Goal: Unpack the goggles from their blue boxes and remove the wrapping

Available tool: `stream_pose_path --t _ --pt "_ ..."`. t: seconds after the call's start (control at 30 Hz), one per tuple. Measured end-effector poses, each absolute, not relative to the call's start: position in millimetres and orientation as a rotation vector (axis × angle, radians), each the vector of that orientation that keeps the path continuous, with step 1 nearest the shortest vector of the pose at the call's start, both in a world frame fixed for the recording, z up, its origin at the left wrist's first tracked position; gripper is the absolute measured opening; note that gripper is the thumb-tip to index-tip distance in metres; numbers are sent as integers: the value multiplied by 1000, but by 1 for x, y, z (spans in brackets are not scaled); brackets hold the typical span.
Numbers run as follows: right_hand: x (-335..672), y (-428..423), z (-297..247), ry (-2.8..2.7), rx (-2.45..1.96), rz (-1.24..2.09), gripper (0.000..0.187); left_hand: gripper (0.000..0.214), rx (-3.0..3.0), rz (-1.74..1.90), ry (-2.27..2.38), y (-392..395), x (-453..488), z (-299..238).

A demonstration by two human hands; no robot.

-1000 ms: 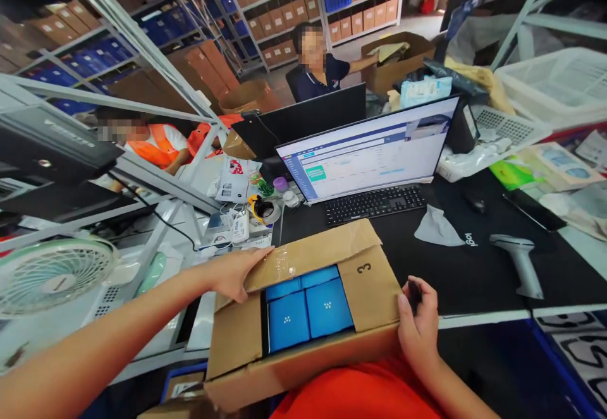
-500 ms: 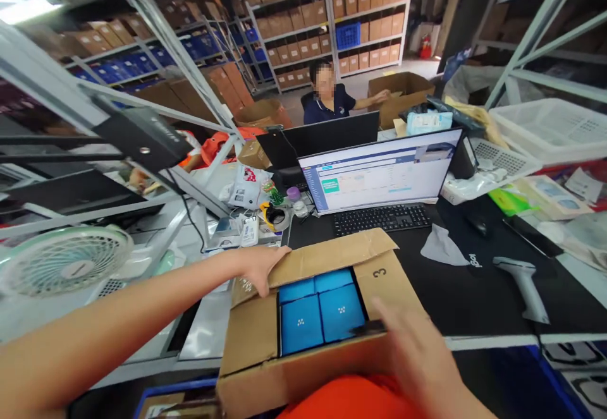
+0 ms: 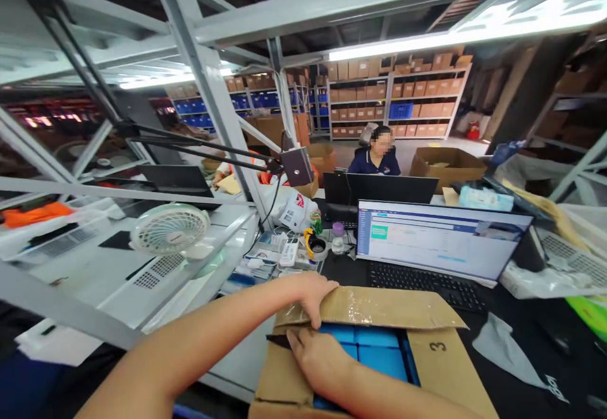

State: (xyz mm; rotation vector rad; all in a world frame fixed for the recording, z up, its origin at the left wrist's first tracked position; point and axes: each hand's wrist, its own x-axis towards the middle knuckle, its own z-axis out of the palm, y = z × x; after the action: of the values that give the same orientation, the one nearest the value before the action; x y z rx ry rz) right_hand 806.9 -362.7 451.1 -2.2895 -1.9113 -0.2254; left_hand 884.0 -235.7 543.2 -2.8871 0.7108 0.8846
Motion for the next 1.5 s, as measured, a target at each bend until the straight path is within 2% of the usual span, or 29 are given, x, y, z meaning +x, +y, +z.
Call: stream_pose_path --t 0.17,0.3,0.43,0.53,0.7,0.9,1.1,1.17,1.27,1.33,1.43,1.5 --pt "804 -364 453 -1850 -2435 -132 60 112 -2891 798 710 -236 878 538" --pt "799 -366 447 -1803 -2492 -214 58 124 -2932 681 693 -233 871 525" --pt "800 -364 438 -1867 -2414 -346 59 124 -2952 659 684 -230 866 521" --pt "809 -362 432 -1882 -2330 -430 55 124 -2951 698 666 -231 867 524" --pt "828 -362 426 -1841 -2294 -401 36 122 -2960 712 671 -233 871 529" --pt "833 -361 424 -1846 -2304 -542 35 119 -2959 734 668 -232 874 534" --pt "839 -359 426 -1780 -2333 -599 36 127 -2947 799 691 -228 881 534" --pt "844 -360 430 -1678 -2405 -556 37 114 -3047 900 694 -224 884 540" --pt "848 -365 434 -1556 -2520 -455 38 68 -3242 1217 675 -213 894 554" --pt "845 -368 437 -1607 -2486 -441 39 52 -3288 1352 626 -204 905 561" --pt "833 -372 448 -1694 -2419 -436 38 29 -3308 1341 471 -192 926 564" --pt "826 -379 462 -1702 -2464 -351 38 22 -3328 1288 320 -188 939 563"
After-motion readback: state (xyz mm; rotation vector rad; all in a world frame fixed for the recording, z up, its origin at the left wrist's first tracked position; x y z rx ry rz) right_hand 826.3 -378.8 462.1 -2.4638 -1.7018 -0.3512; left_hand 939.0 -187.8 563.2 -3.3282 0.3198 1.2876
